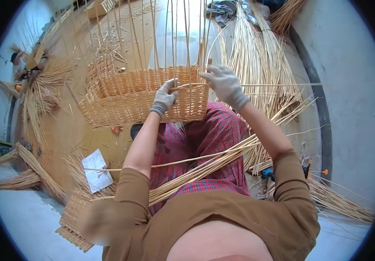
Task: Weaving a rectangular wicker basket using long wooden strips.
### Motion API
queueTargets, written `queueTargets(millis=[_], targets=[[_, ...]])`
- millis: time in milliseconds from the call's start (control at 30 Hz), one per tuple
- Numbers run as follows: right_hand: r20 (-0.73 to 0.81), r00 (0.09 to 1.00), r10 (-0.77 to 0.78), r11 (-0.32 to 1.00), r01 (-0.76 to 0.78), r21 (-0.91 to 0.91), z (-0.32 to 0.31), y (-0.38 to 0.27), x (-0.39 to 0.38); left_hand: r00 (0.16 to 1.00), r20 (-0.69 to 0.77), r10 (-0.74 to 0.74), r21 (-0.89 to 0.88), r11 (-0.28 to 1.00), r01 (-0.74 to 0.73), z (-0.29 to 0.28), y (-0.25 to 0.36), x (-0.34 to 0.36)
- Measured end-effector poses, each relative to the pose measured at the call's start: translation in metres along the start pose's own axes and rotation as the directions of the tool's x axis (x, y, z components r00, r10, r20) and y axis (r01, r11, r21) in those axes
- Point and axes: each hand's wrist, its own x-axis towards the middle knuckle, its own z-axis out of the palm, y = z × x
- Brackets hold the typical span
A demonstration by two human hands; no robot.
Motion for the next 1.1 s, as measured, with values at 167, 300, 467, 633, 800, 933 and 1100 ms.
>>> queueTargets(millis=[167, 300, 467, 633, 800, 933, 1100], targets=[[0.290, 0.882, -0.372, 0.787, 0.465, -0.405, 0.000, -0.013, 0.111, 1.000, 0.015, -0.019, 0.038, 0.999, 0.018, 0.000, 0.003, -0.004], [0.325, 0.927, -0.186, 0.873, 0.308, -0.380, 0.012, 0.004, 0.103, 0.999, 0.038, -0.009, -0.013, 1.000, 0.009, -0.007, 0.001, -0.004], [0.086, 0.994, 0.063, 0.924, -0.025, -0.382, 0.032, 0.007, 0.051, 0.996, 0.078, -0.040, -0.091, 0.995, 0.047, -0.007, -0.005, 0.001], [-0.245, 0.965, 0.092, 0.985, -0.124, -0.120, 0.062, -0.042, 0.017, 0.999, 0.045, 0.012, -0.073, 0.997, -0.008, -0.008, -0.017, 0.005], [0.113, 0.906, 0.408, 0.913, -0.400, -0.086, 0.111, -0.052, -0.015, 0.999, 0.045, 0.017, 0.035, 0.999, -0.018, -0.008, -0.022, 0.007], [0.284, 0.917, 0.280, 0.951, -0.305, 0.045, 0.100, -0.020, -0.003, 0.984, 0.068, 0.162, 0.146, 0.974, -0.171, -0.008, 0.002, -0.005], [0.272, 0.943, 0.193, 0.880, -0.288, 0.377, 0.035, -0.102, -0.049, 0.981, 0.085, 0.172, -0.195, 0.969, -0.153, -0.055, 0.019, -0.090]])
